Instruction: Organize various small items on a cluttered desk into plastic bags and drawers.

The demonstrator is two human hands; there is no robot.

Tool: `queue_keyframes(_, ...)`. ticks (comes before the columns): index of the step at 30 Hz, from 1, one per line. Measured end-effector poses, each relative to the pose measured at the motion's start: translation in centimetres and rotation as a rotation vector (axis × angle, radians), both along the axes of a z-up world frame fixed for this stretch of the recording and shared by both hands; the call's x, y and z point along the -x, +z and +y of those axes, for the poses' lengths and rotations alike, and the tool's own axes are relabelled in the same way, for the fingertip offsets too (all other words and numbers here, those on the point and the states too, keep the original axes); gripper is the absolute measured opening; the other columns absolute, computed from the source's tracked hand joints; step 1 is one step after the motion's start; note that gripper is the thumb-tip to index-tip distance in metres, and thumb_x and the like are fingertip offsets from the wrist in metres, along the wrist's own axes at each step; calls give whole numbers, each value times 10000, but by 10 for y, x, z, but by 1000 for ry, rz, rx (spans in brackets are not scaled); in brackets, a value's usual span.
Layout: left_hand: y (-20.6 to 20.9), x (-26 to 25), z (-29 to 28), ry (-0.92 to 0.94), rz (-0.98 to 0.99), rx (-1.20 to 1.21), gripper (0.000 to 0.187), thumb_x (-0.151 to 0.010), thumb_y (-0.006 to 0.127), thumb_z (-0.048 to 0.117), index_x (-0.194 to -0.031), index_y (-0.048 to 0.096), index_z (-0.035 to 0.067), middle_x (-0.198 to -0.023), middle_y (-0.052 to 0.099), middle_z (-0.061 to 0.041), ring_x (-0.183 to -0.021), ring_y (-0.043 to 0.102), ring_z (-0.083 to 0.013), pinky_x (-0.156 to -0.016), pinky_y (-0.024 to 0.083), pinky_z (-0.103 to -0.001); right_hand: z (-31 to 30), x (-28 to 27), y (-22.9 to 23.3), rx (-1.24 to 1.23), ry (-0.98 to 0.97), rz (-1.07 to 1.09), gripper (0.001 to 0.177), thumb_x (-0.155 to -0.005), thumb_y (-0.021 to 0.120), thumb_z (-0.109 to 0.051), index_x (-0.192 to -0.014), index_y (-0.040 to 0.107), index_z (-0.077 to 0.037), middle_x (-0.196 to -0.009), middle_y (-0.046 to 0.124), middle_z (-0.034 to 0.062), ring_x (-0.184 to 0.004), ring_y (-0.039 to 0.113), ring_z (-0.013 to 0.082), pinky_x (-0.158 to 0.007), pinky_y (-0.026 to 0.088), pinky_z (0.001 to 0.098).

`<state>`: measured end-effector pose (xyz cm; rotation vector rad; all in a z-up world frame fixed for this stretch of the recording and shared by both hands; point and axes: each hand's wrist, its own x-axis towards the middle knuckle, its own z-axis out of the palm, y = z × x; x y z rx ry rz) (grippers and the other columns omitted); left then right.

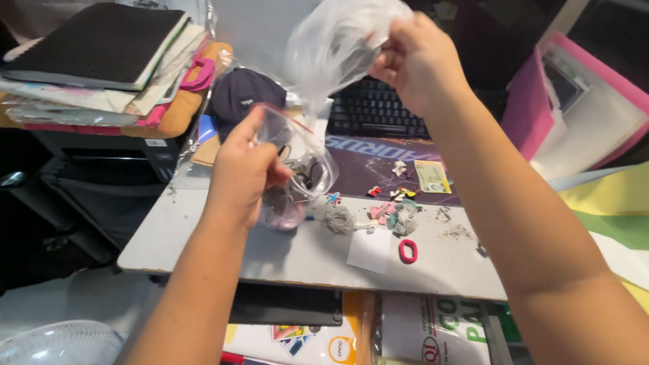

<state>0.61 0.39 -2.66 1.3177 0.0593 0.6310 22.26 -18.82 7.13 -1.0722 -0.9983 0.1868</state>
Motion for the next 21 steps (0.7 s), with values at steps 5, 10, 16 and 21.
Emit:
queue_keyframes(5,-8,-3,-10,-20,-124,63,772,-854,505,-7,-1609,353,39,-722,648,-37,-537,617,-94,-516,529,-235,-41,-134,-134,142,-226,565,267,-991,465,-139,-1099,656,14,-934,717,112,-751,675,189,-686,586,316)
queue_keyframes(10,-13,-5,-5,-26,-145,92,782,-863,492,-23,-1626,328,35,-707,645,-36,-541,614,-93,-540,541,-236,-55,-101,-198,801,-783,373,592,-957,731,-269,-1385,437,15,-1047,624,163,-828,603,211,-709,494,351)
queue_keyframes(16,-23,-2,9,-38,-117,146,762,-877,483,-19,-1620,326,42,-703,656,-49,-543,625,-107,-557,542,-247,-72,-58,-235,731,-597,-174,563,-972,578,-357,-1403,469,-12,-1264,680,145,-1125,646,234,-982,489,371)
queue_keyframes(21,-34,3,11,-40,-166,156,735,-898,475,-17,-1620,349,29,-744,666,-52,-554,619,-106,-556,527,-242,-90,29,-200,953,-267,-674,654,-919,620,-507,-1428,595,-98,-1337,606,181,-1264,521,347,-1079,389,467)
